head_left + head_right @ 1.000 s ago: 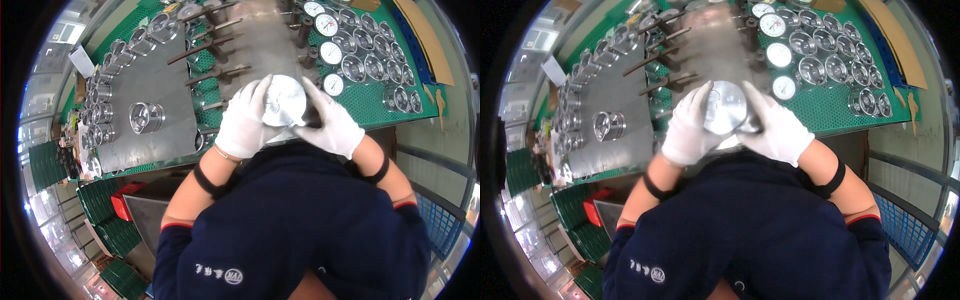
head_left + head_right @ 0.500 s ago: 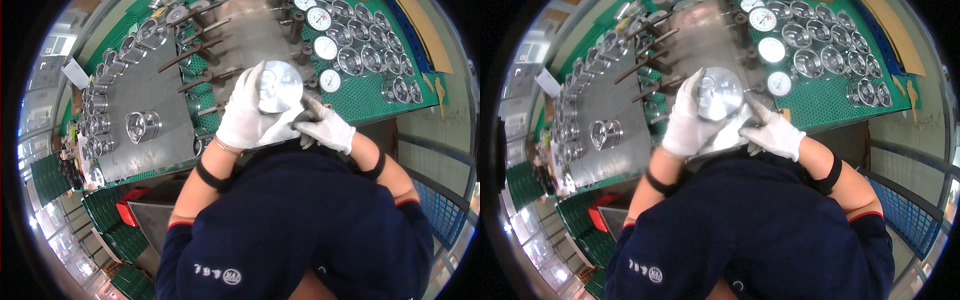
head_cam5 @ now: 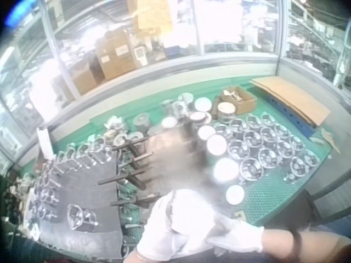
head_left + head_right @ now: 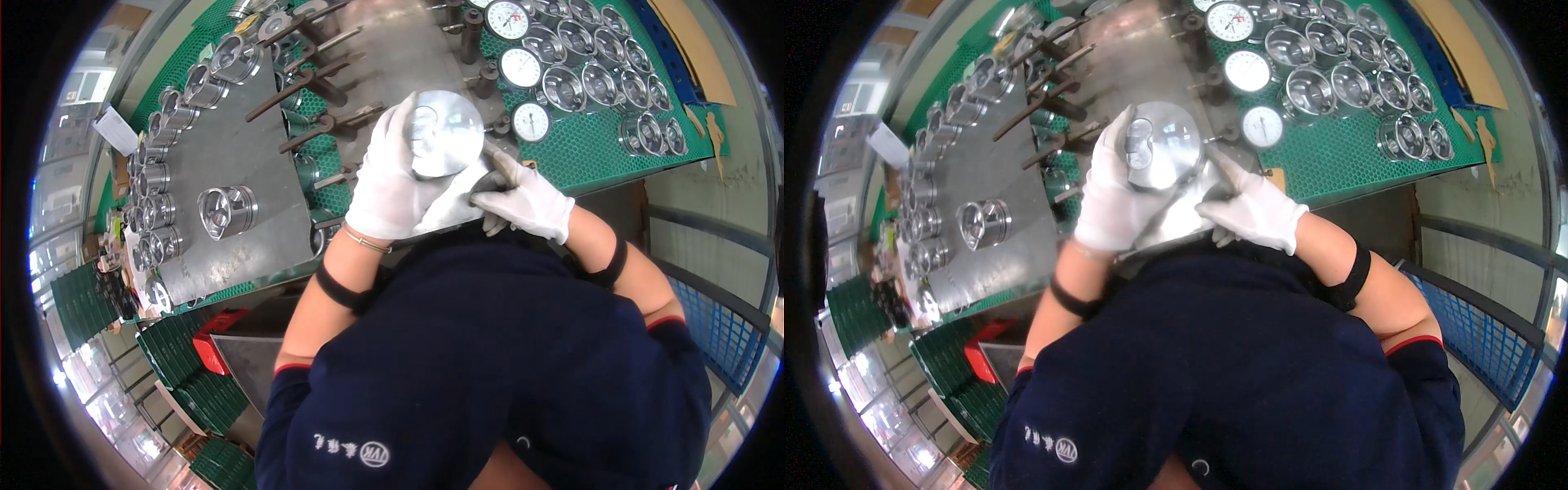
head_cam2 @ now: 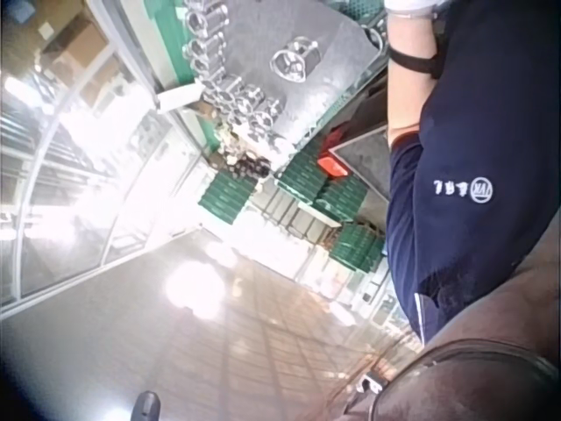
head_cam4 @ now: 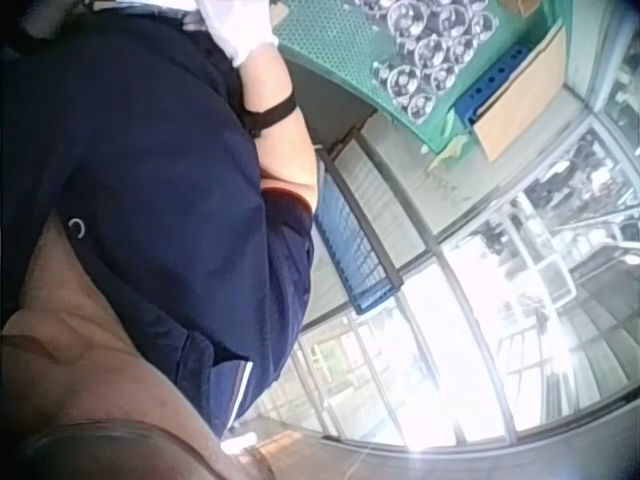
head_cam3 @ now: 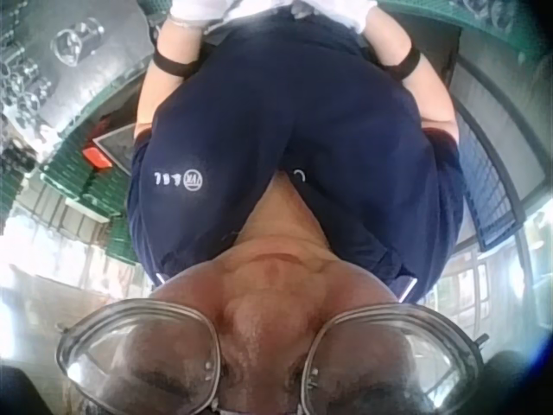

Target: Inspecting and measuring metal pistons using dial indicators and a specialized jig on a workbench.

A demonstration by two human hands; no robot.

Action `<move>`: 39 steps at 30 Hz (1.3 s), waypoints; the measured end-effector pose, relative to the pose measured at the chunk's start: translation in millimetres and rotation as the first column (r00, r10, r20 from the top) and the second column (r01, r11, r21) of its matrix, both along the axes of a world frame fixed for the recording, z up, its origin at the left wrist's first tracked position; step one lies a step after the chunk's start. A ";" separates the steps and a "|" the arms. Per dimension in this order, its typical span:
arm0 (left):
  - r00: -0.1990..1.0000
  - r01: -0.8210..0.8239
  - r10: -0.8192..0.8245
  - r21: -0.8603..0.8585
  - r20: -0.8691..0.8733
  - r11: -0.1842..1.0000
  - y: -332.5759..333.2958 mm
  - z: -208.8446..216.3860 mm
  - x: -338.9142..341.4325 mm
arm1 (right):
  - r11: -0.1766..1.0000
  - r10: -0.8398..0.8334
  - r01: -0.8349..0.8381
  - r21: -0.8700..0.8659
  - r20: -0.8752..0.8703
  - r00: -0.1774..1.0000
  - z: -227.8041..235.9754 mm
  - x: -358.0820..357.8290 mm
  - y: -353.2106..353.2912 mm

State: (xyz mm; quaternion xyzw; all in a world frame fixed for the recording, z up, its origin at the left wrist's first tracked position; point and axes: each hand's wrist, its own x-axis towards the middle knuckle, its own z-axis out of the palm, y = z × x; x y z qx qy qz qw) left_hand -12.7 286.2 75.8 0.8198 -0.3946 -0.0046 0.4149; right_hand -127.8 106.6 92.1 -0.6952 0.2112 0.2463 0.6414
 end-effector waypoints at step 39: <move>0.710 -0.691 0.371 0.692 0.598 0.208 250.4 16.8 57.2 | 0.374 -0.801 0.898 -0.231 0.409 0.438 -95.8 -98.4 -150.5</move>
